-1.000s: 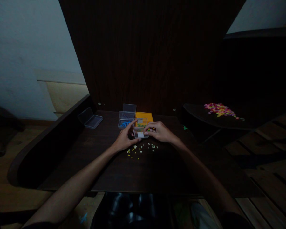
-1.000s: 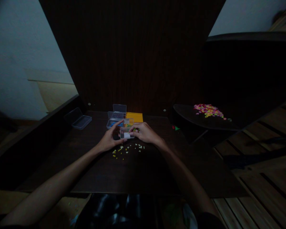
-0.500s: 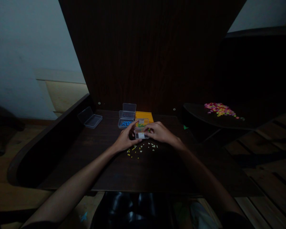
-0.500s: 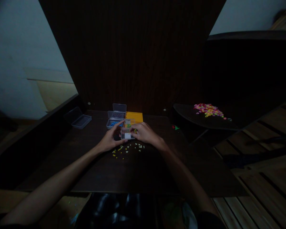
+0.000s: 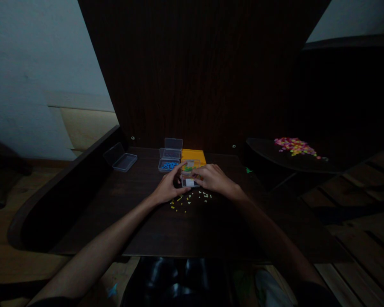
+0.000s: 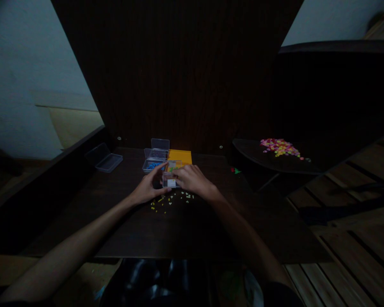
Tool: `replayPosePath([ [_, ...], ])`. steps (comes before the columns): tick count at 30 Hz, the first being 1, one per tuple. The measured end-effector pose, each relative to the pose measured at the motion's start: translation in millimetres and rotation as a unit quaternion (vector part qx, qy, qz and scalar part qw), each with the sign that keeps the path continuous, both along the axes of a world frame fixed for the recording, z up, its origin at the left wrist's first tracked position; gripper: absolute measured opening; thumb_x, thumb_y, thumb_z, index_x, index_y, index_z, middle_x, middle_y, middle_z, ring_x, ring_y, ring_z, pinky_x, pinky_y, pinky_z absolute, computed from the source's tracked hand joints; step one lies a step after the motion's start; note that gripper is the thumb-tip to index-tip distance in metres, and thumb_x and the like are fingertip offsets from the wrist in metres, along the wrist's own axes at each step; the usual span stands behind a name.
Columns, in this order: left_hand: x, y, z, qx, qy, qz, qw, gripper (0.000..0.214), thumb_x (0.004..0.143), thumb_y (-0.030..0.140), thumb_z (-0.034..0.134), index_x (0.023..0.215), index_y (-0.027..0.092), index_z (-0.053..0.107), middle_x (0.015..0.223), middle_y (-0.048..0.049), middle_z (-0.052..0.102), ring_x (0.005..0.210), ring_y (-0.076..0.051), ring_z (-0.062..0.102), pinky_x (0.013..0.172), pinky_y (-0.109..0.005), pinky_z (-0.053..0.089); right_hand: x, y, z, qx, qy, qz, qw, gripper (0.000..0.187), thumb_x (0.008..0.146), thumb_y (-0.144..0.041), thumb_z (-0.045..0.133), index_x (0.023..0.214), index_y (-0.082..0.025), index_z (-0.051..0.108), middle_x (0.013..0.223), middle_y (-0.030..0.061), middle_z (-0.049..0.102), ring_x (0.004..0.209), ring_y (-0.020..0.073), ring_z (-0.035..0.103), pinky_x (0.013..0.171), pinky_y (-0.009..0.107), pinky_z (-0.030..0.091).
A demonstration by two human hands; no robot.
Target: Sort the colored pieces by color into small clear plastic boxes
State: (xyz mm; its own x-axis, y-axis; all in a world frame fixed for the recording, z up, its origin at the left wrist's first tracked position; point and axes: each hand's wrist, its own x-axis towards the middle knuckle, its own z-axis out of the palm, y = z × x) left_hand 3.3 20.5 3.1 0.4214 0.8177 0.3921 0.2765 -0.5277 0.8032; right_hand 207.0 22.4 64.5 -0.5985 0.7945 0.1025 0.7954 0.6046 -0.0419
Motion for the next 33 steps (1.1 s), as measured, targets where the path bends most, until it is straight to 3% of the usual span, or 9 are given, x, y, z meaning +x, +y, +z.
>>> replayPosePath([
  [6,0,1,-1.2,-0.013,-0.003,-0.003,1.0,0.087,0.072,0.033,0.077,0.145,0.019,0.033,0.1,-0.0066,0.062,0.08,-0.018,0.059,0.078,-0.036,0.053,1,-1,0.2,0.003,0.003,0.002,1.0,0.026,0.087,-0.02,0.059,0.11,-0.023,0.071,0.107,0.0073,0.074,0.092,0.0225,0.067,0.074,0.029,0.045],
  [12,-1,2,1.1,-0.011,-0.012,0.004,1.0,0.087,0.072,0.033,0.077,0.146,0.019,0.033,0.104,-0.0082,0.063,0.086,-0.02,0.061,0.082,-0.038,0.053,3,-7,3.8,0.011,0.109,0.035,0.993,0.018,0.086,-0.021,0.061,0.1,-0.019,0.073,0.093,0.0048,0.073,0.081,0.0168,0.064,0.07,0.025,0.042],
  [17,-3,5,-0.1,-0.002,-0.011,0.013,1.0,0.087,0.073,0.032,0.075,0.147,0.019,0.031,0.101,-0.0075,0.064,0.084,-0.02,0.062,0.08,-0.036,0.053,-3,-19,0.2,-0.083,0.084,0.1,0.988,0.013,0.083,-0.022,0.064,0.091,-0.02,0.074,0.069,-0.0009,0.066,0.061,0.0111,0.054,0.059,0.022,0.034],
  [24,-4,5,1.6,0.005,-0.011,0.029,1.0,0.088,0.072,0.032,0.077,0.146,0.02,0.033,0.104,-0.008,0.065,0.081,-0.019,0.062,0.075,-0.033,0.054,-10,-21,-22.0,-0.119,0.02,0.125,0.985,0.022,0.086,-0.016,0.056,0.096,-0.023,0.075,0.09,0.0036,0.073,0.08,0.0157,0.062,0.069,0.025,0.038],
  [33,-4,6,2.8,0.0,-0.012,0.032,0.999,0.087,0.072,0.032,0.077,0.146,0.017,0.033,0.105,-0.0091,0.066,0.082,-0.019,0.062,0.077,-0.034,0.053,-13,-19,-34.5,-0.123,-0.007,0.103,0.987,0.019,0.089,-0.02,0.054,0.096,-0.019,0.072,0.096,0.0072,0.07,0.089,0.0188,0.063,0.077,0.027,0.041],
])
